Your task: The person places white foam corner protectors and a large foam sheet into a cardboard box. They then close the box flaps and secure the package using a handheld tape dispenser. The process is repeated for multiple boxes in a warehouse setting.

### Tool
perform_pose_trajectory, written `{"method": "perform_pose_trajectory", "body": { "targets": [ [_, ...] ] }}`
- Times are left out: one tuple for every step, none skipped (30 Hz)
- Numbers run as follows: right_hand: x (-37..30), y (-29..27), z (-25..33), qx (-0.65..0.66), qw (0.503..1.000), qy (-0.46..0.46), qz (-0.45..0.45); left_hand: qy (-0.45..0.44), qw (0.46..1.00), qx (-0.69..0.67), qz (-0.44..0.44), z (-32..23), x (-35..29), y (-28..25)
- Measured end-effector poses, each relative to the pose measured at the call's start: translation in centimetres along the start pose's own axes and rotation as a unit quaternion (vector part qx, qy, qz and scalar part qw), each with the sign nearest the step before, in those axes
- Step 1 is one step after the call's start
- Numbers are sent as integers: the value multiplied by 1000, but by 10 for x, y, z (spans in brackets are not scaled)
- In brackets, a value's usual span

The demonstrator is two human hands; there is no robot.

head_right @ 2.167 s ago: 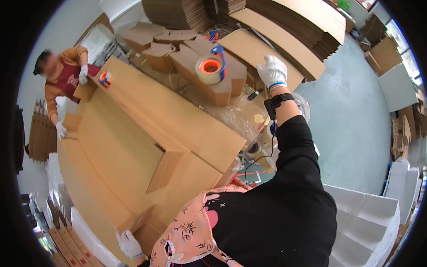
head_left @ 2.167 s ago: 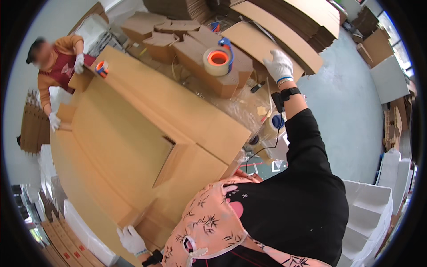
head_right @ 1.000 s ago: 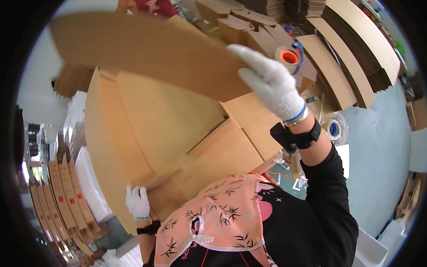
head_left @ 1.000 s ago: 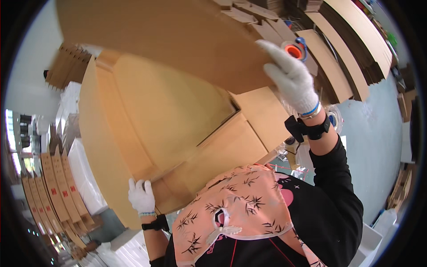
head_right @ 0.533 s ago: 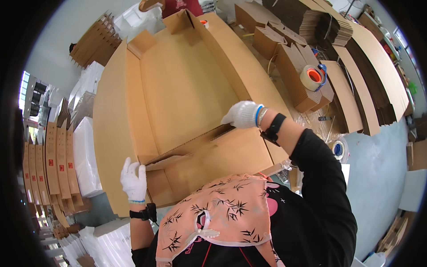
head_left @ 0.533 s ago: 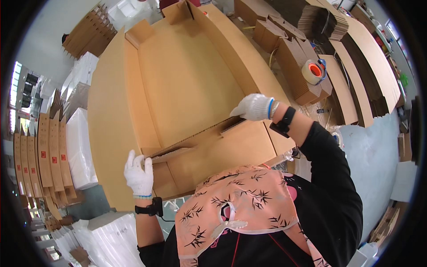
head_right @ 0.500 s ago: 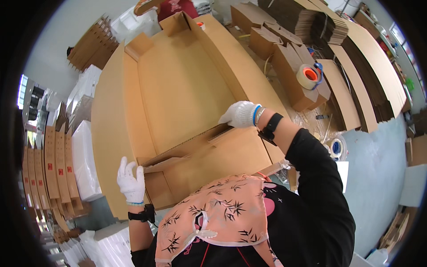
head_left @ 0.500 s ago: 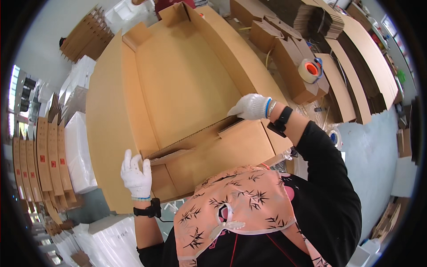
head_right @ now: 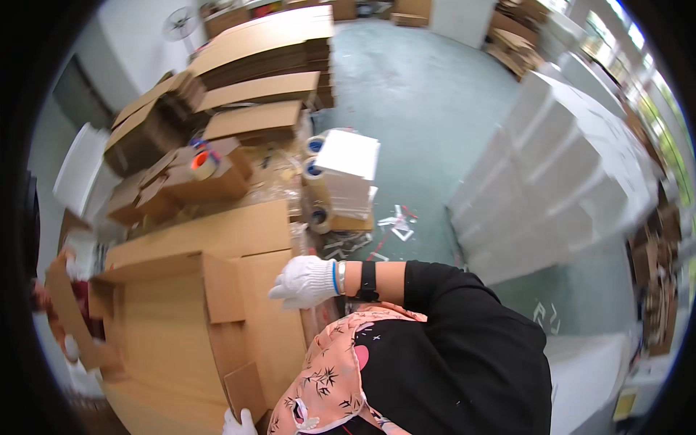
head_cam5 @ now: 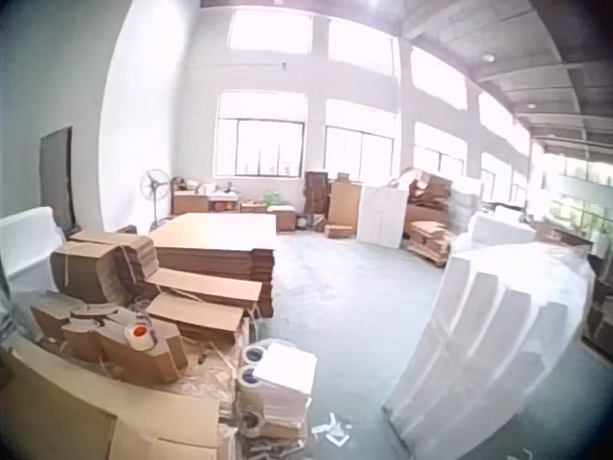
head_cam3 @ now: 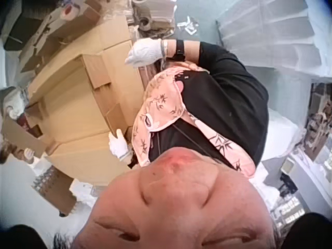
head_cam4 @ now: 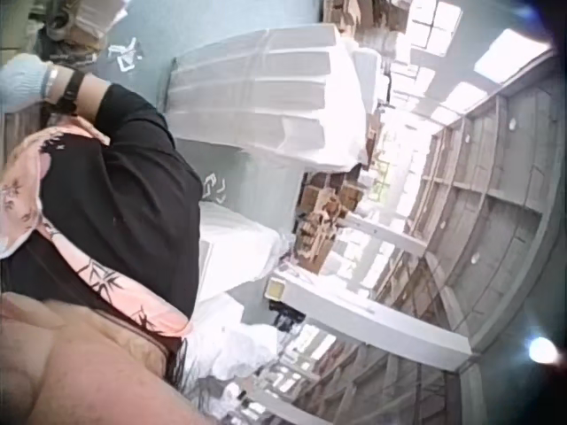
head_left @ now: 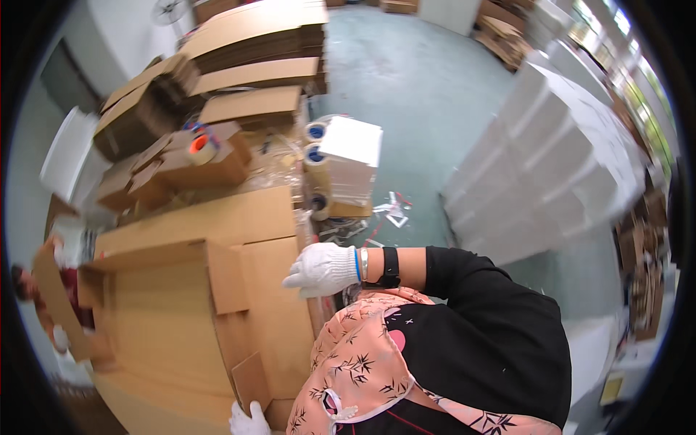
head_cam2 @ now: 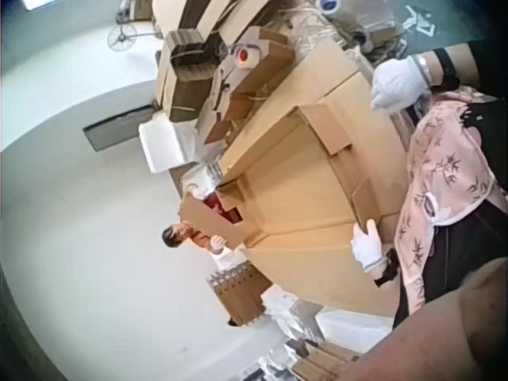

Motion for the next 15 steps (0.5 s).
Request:
{"method": "perform_pose_trajectory", "body": {
  "targets": [
    [-41,-1,-8,-34,995,78,43,23,1000,12,17,-1,5,0],
    [-80,-2,-15,-41,989,139,13,36,999,22,33,6,11,5],
    [-122,-7,-18,-82,971,222,15,42,998,43,29,4,9,9],
    [-166,-18,-17,-95,958,269,-19,47,997,62,27,2,5,11],
    [-170,-30,-29,-122,943,309,16,18,999,39,21,19,-17,22],
    [-250,-25,-38,-139,919,365,-49,31,995,95,17,5,-7,13],
    [-298,-39,-31,-134,864,486,-24,58,993,107,-7,2,-1,13],
    [-343,-54,-19,-156,820,545,-85,59,991,118,-6,-1,0,10],
    [-377,-79,-6,-149,758,632,-70,56,990,126,-5,-4,0,9],
    [-423,-92,3,-203,711,660,-134,51,990,132,-2,-8,-2,9],
    [-462,-109,14,-270,659,675,-195,43,989,140,-13,-9,-4,12],
    [-517,-119,17,-345,611,660,-268,37,988,147,-25,-11,-4,17],
    [-552,-135,27,-354,533,688,-343,26,987,154,-38,-12,-5,21],
    [-594,-150,35,-406,490,676,-372,20,987,155,-45,-12,-4,24],
    [-636,-163,43,-443,423,685,-395,16,986,157,-52,-10,-2,27]
  ]
}}
Point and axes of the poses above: each hand's wrist, its own x-axis towards the middle knuckle, its own y-axis out of the palm, z = x × y, the point moved 1 cm from there along x, towards the middle knuckle, and after that the axes turned 1 degree about -x, right-handed, at the moved point
